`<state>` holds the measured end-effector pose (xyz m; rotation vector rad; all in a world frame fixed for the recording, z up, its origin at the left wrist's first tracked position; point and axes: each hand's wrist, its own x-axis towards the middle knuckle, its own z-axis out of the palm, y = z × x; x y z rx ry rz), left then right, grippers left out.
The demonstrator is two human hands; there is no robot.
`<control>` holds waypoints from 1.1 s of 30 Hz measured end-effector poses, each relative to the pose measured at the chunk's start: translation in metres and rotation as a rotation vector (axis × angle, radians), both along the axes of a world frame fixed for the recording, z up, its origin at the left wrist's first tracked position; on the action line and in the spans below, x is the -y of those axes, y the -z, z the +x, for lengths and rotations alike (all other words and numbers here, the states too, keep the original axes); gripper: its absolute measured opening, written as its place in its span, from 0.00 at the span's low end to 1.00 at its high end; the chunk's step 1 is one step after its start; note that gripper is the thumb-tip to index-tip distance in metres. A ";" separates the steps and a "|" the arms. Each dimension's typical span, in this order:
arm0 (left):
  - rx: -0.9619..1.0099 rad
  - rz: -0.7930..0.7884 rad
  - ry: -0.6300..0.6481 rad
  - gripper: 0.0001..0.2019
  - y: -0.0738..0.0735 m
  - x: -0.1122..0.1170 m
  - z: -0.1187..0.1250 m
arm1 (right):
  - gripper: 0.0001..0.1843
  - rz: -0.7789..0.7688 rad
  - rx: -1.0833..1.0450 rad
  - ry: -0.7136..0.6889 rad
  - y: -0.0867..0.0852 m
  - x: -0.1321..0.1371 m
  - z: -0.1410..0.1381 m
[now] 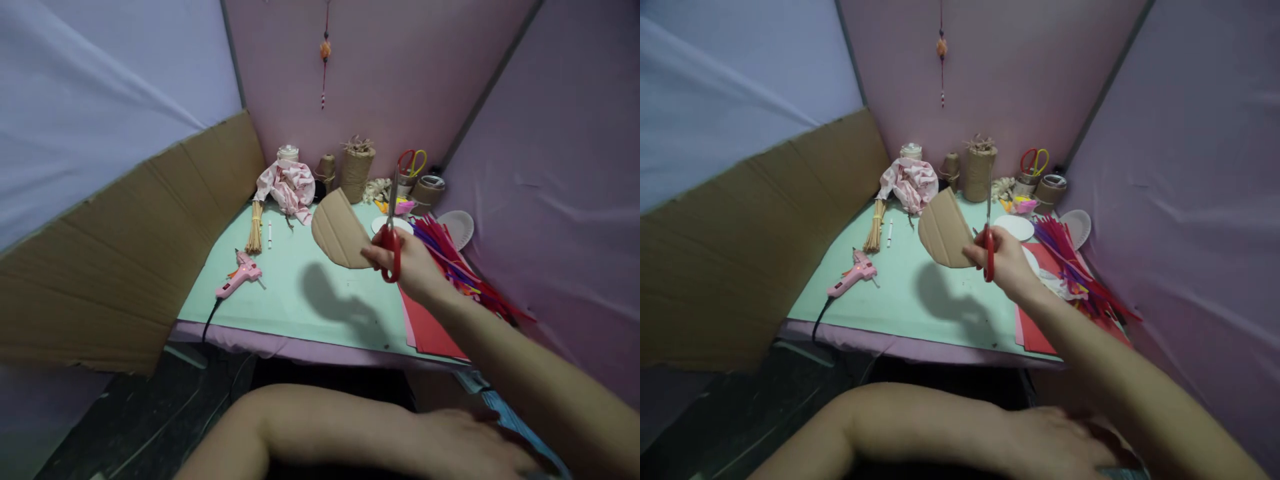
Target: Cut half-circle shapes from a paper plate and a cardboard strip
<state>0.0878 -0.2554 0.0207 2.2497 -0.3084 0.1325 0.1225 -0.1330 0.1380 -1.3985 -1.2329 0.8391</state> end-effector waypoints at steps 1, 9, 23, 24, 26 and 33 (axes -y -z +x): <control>-0.006 -0.016 0.009 0.13 -0.009 -0.013 -0.017 | 0.20 -0.003 -0.045 0.009 0.014 -0.002 -0.002; 0.065 -0.876 -1.080 0.10 -0.034 -0.129 -0.173 | 0.18 0.118 -0.172 0.238 0.093 0.014 -0.017; 0.161 -1.217 -1.184 0.22 -0.024 -0.156 -0.174 | 0.15 0.218 -0.238 0.297 0.090 0.023 -0.025; 0.095 -1.144 -1.177 0.22 -0.024 -0.160 -0.180 | 0.15 0.223 -0.231 0.307 0.083 0.022 -0.014; 0.016 -1.009 -1.138 0.20 -0.024 -0.166 -0.189 | 0.16 0.176 -0.218 0.296 0.071 0.021 0.003; 0.327 -1.042 -1.226 0.23 -0.026 -0.177 -0.190 | 0.20 0.021 -0.196 0.253 0.074 0.029 0.013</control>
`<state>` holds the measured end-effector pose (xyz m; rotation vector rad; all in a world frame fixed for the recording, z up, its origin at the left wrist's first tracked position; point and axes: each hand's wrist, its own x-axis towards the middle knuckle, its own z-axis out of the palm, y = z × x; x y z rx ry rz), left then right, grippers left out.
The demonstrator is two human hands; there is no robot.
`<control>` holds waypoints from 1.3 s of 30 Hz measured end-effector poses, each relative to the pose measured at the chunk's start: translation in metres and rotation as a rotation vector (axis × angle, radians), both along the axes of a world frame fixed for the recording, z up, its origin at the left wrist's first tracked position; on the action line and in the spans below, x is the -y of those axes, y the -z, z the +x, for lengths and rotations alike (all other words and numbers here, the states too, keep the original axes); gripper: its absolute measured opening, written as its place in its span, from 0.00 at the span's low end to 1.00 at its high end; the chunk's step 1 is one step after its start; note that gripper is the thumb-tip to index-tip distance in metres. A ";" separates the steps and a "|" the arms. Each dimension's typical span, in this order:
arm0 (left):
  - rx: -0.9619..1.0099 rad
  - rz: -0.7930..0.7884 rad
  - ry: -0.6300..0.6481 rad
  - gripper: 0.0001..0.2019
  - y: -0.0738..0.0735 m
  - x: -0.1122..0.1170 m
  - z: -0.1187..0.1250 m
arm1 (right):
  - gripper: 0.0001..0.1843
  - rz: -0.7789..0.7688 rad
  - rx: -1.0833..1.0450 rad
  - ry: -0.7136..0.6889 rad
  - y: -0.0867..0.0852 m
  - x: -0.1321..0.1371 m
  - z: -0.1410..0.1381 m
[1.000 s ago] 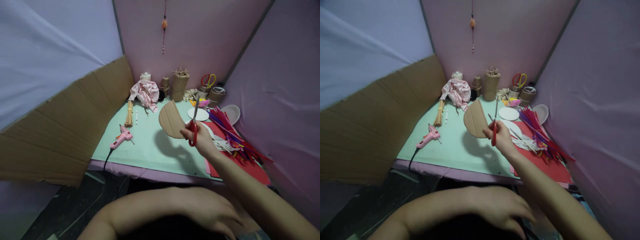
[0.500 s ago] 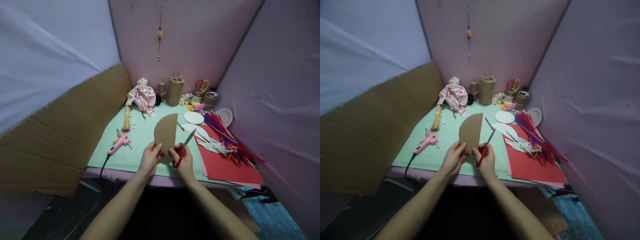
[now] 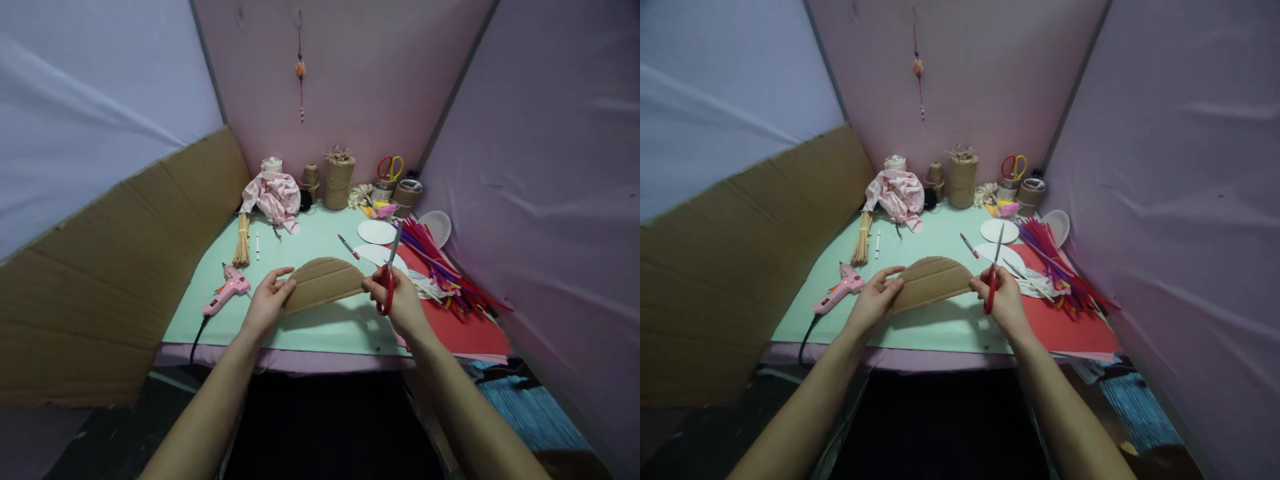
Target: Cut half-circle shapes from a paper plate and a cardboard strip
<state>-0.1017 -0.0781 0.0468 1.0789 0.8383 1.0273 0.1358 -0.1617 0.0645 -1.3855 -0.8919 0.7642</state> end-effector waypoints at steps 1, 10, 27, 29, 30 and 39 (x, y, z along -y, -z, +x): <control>0.123 -0.033 -0.023 0.24 0.000 0.001 0.001 | 0.20 0.027 -0.025 0.049 0.004 0.000 -0.003; 0.651 -0.303 0.037 0.19 0.010 0.036 0.050 | 0.15 0.139 -0.090 0.249 0.025 -0.001 -0.051; 0.517 -0.368 0.029 0.21 0.011 0.040 0.049 | 0.14 -0.179 0.248 -0.371 0.026 0.027 -0.027; 0.511 -0.363 0.081 0.23 0.011 0.041 0.047 | 0.13 -0.222 0.268 -0.431 0.022 0.030 -0.023; 0.510 -0.365 0.102 0.23 0.011 0.041 0.046 | 0.13 -0.233 0.272 -0.454 0.021 0.032 -0.021; 0.535 -0.429 0.202 0.22 0.021 0.042 0.042 | 0.12 -0.300 0.384 -0.489 0.015 0.043 -0.017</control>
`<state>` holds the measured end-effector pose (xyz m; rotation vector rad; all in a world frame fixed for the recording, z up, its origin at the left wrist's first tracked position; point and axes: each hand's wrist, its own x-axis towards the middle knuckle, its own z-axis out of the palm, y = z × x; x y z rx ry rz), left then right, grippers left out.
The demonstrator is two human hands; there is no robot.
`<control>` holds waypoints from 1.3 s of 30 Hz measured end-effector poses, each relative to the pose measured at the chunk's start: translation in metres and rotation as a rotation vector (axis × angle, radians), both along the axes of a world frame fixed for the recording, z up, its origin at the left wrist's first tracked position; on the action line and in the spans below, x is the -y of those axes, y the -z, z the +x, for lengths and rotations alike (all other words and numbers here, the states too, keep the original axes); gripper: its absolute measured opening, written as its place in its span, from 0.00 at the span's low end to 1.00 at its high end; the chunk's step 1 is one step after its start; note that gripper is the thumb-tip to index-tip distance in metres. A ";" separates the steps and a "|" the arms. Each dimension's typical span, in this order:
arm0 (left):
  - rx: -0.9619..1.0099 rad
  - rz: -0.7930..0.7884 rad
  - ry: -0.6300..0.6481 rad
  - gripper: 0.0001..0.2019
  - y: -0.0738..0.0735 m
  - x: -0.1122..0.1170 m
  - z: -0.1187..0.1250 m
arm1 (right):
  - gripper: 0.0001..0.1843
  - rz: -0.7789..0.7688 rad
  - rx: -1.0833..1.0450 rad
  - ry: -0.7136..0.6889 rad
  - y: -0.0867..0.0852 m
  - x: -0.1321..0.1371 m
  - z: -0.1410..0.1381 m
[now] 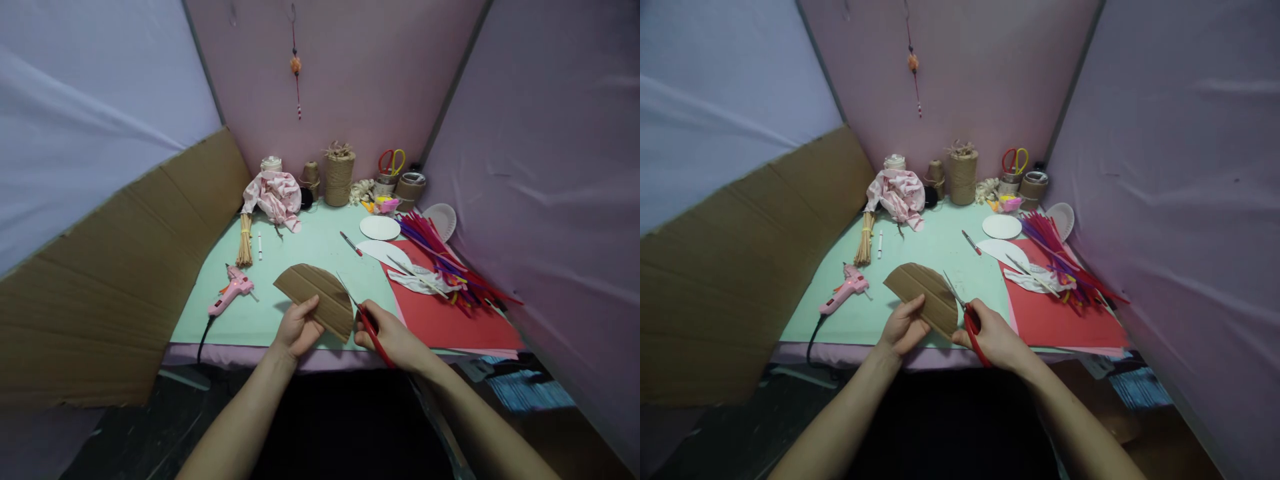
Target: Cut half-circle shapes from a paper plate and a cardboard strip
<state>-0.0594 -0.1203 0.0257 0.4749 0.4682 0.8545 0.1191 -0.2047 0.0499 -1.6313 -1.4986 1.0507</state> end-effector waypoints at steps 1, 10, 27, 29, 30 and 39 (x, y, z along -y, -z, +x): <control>-0.005 -0.002 0.006 0.22 0.001 0.000 0.000 | 0.12 0.000 0.007 0.002 0.000 0.001 0.000; -0.020 -0.060 0.028 0.20 0.006 0.007 0.001 | 0.16 -0.023 0.082 0.011 0.000 0.003 0.001; -0.194 -0.099 -0.095 0.13 -0.023 -0.002 -0.012 | 0.38 -0.118 -0.594 -0.120 -0.004 0.026 -0.023; -0.197 -0.094 -0.071 0.13 -0.023 -0.002 -0.017 | 0.37 -0.116 -0.581 -0.123 -0.001 0.026 -0.030; -0.200 -0.090 -0.055 0.13 -0.022 0.000 -0.019 | 0.37 -0.108 -0.570 -0.123 0.000 0.026 -0.033; -0.232 -0.071 0.027 0.19 -0.016 0.014 -0.027 | 0.34 -0.007 -0.478 -0.136 0.023 0.032 -0.042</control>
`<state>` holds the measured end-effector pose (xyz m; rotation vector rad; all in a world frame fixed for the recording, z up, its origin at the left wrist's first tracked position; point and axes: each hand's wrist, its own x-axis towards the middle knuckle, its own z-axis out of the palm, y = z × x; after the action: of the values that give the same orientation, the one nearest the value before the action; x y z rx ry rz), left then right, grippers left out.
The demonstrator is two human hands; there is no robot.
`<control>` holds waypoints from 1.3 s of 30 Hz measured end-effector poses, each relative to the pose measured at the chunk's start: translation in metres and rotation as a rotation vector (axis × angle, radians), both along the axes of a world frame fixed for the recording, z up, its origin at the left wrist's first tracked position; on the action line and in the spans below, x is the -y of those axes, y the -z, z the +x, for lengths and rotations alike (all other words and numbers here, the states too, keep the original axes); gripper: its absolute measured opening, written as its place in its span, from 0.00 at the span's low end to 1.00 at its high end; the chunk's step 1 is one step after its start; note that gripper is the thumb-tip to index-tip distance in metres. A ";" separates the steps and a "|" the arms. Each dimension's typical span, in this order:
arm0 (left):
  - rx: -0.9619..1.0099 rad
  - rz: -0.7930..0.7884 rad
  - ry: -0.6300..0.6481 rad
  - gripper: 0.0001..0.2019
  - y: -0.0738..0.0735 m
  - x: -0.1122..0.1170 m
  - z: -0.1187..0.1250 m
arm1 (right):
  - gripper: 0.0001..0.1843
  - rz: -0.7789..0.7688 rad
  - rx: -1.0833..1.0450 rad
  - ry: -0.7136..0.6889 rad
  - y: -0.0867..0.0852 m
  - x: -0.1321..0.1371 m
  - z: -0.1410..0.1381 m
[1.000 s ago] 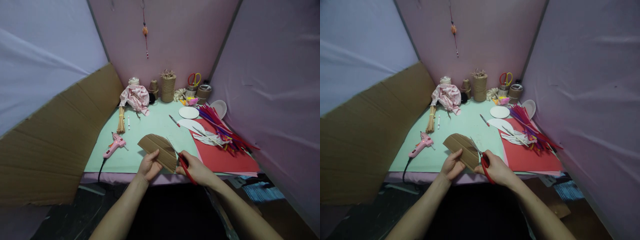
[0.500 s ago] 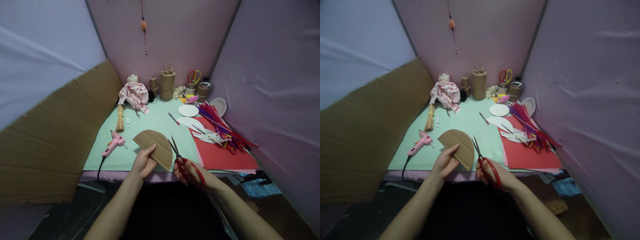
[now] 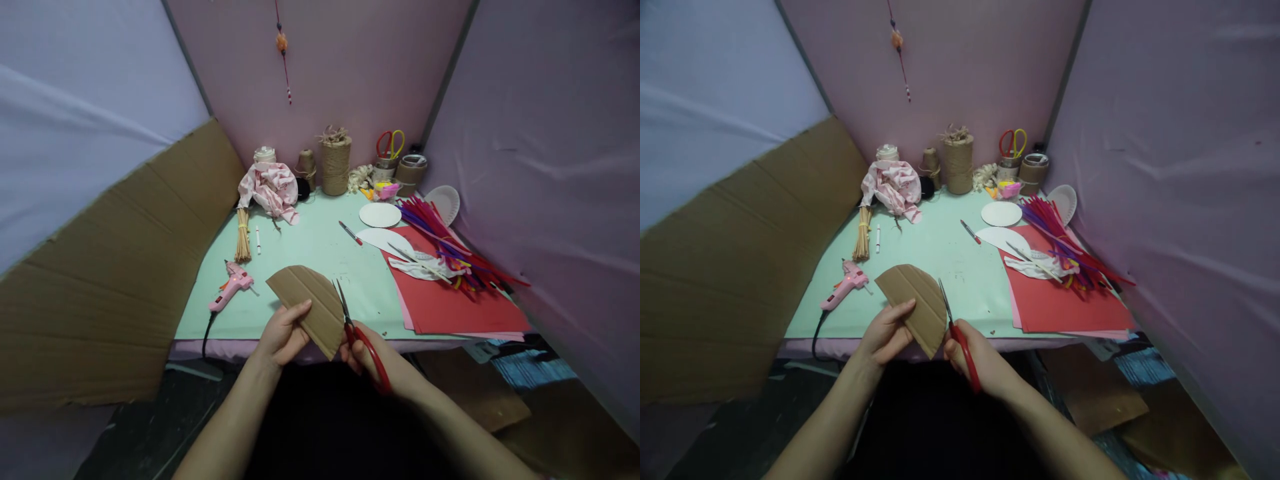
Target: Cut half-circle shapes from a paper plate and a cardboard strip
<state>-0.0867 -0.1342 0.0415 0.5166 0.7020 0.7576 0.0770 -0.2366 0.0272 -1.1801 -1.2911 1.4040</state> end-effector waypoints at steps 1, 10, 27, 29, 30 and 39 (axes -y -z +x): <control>0.002 0.001 0.008 0.20 0.000 0.000 0.000 | 0.34 0.003 0.012 -0.002 0.002 0.001 0.001; 0.015 0.013 0.030 0.25 -0.003 0.007 -0.002 | 0.34 0.021 0.082 -0.018 0.000 0.001 0.003; 0.076 0.003 0.108 0.21 0.002 0.010 0.001 | 0.37 -0.162 0.022 0.027 -0.005 0.012 0.001; 0.081 0.011 0.119 0.20 0.002 0.010 0.001 | 0.38 -0.172 0.018 0.036 -0.006 0.013 0.001; 0.086 0.017 0.123 0.20 0.002 0.010 0.001 | 0.38 -0.174 0.023 0.042 -0.007 0.014 0.000; 0.102 0.029 0.141 0.22 0.000 0.011 0.002 | 0.34 -0.177 0.162 0.102 -0.010 0.014 0.004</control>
<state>-0.0842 -0.1449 0.0418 0.5438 0.5543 0.6578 0.0809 -0.2502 0.0375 -1.4843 -1.2157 1.3938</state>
